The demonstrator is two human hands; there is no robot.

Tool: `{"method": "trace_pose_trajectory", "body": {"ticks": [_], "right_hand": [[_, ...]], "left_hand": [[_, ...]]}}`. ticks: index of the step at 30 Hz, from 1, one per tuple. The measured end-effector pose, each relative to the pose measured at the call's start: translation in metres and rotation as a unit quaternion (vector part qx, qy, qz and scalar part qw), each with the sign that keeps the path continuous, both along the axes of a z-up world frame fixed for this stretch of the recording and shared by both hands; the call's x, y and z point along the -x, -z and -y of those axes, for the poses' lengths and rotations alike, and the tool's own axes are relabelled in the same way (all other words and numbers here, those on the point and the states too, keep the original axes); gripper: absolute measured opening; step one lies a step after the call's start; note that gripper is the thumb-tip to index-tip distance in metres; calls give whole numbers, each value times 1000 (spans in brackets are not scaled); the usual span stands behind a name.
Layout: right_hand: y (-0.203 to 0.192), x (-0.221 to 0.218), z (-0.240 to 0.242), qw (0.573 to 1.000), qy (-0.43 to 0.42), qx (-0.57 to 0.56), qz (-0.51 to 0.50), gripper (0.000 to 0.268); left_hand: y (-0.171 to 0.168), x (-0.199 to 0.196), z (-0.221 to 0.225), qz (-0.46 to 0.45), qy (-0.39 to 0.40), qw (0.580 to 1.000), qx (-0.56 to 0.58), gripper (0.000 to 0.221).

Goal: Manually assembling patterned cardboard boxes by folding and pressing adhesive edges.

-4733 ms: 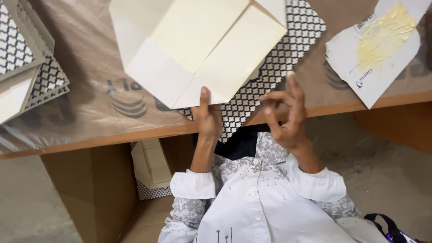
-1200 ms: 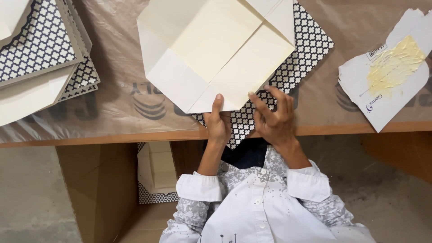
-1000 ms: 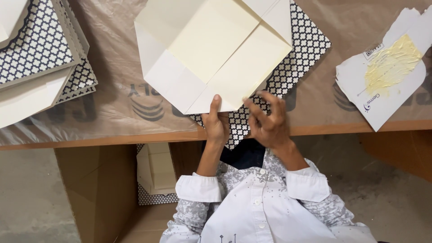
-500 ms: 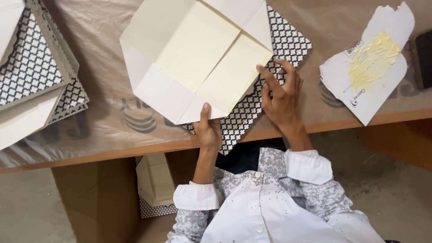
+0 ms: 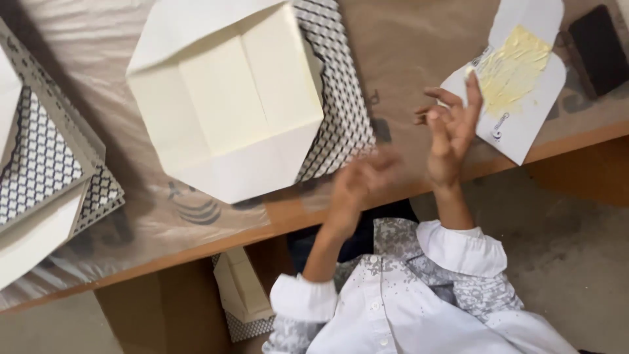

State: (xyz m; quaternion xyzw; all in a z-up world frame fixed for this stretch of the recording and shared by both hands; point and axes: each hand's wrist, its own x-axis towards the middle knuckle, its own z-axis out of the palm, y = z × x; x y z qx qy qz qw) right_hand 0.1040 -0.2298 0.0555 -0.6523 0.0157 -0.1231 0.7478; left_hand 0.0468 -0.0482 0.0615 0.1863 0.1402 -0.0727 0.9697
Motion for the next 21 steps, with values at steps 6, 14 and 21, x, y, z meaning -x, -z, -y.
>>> {"method": "trace_pose_trajectory", "body": {"ticks": [6, 14, 21], "right_hand": [[5, -2, 110, 868, 166, 466, -41, 41], [21, -23, 164, 764, 166, 623, -34, 48], [25, -49, 171, 734, 161, 660, -18, 42]], "left_hand": [[-29, -26, -81, 161, -51, 498, -850, 52], [-8, -69, -111, 58, 133, 500, -854, 35], [10, -83, -76, 6, 122, 776, -619, 24]]}}
